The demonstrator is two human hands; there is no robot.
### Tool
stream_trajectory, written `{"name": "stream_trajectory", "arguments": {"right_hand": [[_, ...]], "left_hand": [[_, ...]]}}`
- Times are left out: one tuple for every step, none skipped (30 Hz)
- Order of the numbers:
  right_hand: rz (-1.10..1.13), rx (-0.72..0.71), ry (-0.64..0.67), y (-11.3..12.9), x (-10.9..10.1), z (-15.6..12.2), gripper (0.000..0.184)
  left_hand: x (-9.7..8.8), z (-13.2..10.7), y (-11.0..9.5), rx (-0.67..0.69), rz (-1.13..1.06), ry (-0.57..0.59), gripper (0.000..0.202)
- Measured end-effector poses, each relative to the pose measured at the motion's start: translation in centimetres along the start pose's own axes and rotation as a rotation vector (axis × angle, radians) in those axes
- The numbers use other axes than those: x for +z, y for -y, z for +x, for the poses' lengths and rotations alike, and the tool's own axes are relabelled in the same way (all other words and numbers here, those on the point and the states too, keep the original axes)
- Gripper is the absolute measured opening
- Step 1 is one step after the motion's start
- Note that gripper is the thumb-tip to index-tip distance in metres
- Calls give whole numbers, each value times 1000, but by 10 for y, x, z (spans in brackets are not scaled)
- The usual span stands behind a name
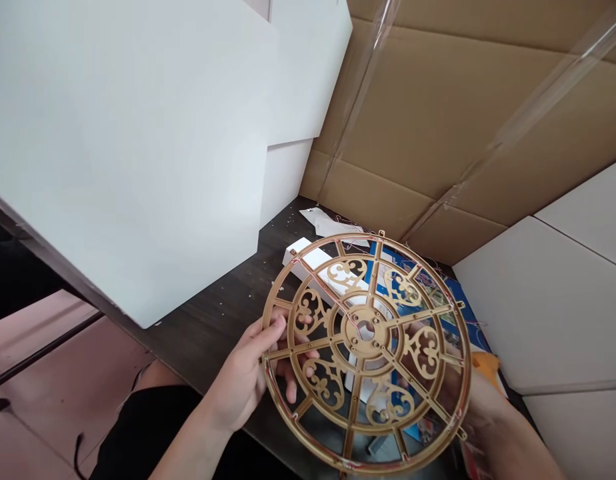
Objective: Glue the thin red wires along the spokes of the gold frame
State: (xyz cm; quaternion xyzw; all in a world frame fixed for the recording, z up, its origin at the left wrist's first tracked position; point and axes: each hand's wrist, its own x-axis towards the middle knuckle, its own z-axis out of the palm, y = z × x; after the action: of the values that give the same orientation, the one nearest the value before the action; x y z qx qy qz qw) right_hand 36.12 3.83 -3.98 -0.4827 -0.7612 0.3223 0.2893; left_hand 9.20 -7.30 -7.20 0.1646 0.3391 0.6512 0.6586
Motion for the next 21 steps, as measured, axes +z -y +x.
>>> {"name": "stream_trajectory", "arguments": {"right_hand": [[45, 47, 1, -2, -2, 4, 45], [89, 96, 0, -3, -7, 8, 45], [129, 139, -10, -4, -13, 11, 46], [160, 173, -33, -3, -19, 14, 47], [183, 194, -81, -2, -26, 16, 48], [196, 208, -137, 1, -32, 17, 47], [203, 214, -200, 4, -37, 18, 45], [189, 202, -269, 9, -40, 18, 41], [169, 187, -307, 16, -42, 18, 37], [143, 158, -349, 23, -42, 18, 34], [70, 79, -367, 31, -41, 18, 36], [31, 26, -360, 39, -38, 19, 41], [-35, -36, -328, 46, -35, 21, 50], [-165, -120, -284, 53, -31, 23, 60], [-272, -203, -242, 59, -27, 27, 71], [-364, -276, -193, 64, -23, 30, 78], [-439, -337, -146, 68, -20, 34, 83], [-485, -382, -101, 72, -18, 38, 85], [-518, -414, -59, 74, -16, 40, 86], [-547, -439, -25, 77, -14, 42, 87], [-571, -457, 1, 78, -13, 43, 88]], "left_hand": [[0, 1, 0, 1, 2, 2, 49], [0, 1, 0, 3, 5, 6, 52], [1, 1, 0, 2, 8, 12, 54], [2, 1, -1, 0, 12, 18, 55], [3, 0, -2, -2, 19, 22, 56], [4, -1, -4, -4, 29, 24, 54], [5, -2, -5, -7, 41, 24, 53], [7, -4, -7, -9, 56, 26, 51], [8, -5, -8, -10, 72, 27, 49], [9, -6, -9, -10, 88, 28, 47], [10, -6, -10, -8, 101, 30, 46], [10, -7, -10, -5, 112, 32, 45], [10, -7, -10, 0, 121, 31, 45], [10, -6, -9, 4, 130, 31, 45], [9, -6, -8, 10, 134, 31, 46], [8, -5, -7, 15, 136, 32, 47], [8, -5, -6, 18, 133, 35, 48], [7, -4, -5, 21, 129, 39, 49], [7, -4, -4, 24, 124, 40, 48], [7, -5, -4, 29, 121, 37, 47], [7, -5, -3, 32, 120, 32, 45]]}}
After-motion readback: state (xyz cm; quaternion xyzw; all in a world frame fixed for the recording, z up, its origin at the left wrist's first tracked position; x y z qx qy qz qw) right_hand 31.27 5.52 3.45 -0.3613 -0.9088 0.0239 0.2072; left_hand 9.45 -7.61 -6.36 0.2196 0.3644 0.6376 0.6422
